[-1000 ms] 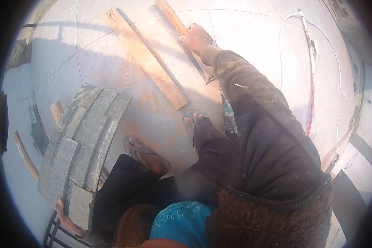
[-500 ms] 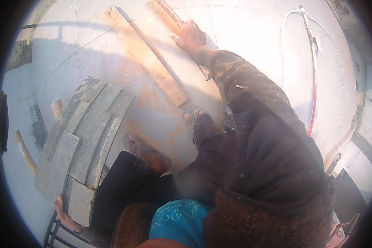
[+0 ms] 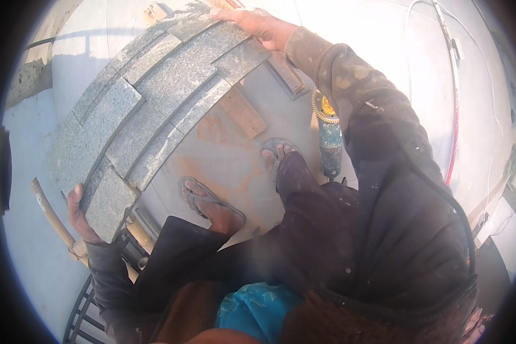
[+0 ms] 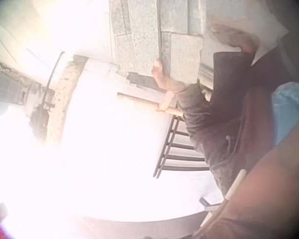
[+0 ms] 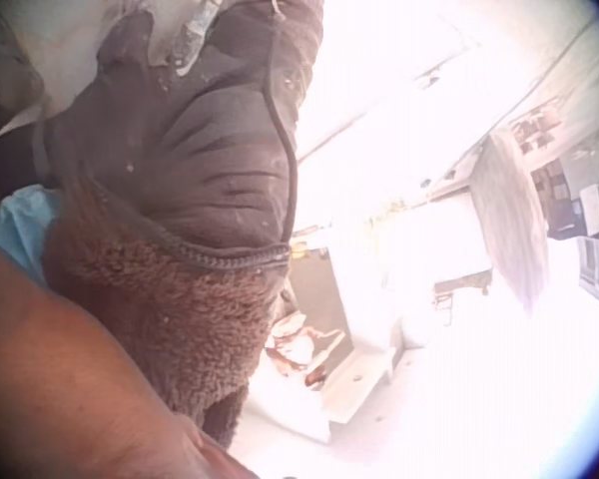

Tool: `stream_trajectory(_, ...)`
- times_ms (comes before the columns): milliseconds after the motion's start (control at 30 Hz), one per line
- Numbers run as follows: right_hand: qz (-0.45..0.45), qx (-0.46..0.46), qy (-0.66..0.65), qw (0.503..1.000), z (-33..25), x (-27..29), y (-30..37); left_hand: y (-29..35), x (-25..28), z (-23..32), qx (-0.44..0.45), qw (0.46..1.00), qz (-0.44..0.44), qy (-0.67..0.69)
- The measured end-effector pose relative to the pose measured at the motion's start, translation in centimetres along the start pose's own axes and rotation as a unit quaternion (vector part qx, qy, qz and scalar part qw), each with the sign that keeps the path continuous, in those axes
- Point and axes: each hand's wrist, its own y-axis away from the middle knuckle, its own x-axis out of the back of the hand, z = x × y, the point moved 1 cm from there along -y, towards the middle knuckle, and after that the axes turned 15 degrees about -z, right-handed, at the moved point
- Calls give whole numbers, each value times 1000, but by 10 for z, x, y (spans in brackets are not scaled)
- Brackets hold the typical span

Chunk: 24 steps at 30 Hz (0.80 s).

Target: The person measures and marks a stack of stone tiles with a spirit level and marker, then uses an angle grinder to cut the tiles on a wooden support. Another worker is visible in the background laying tiles on a wall.

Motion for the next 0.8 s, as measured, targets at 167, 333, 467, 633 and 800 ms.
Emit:
stream_trajectory(167,109,-17,134,985,-30,-6,24,-67,90,-71,26,998,-22,61)
stream_trajectory(333,197,14,160,967,-26,0,32,-71,63,-84,2,996,-42,75)
stream_trajectory(467,201,26,161,966,-53,-13,57,-35,36,-52,-69,997,2,-25)
stream_trajectory(633,209,41,176,961,-58,-16,68,-27,31,-38,-68,996,35,-52)
stream_trajectory(800,231,33,235,943,-70,-13,75,-19,14,-31,-89,992,80,-51)
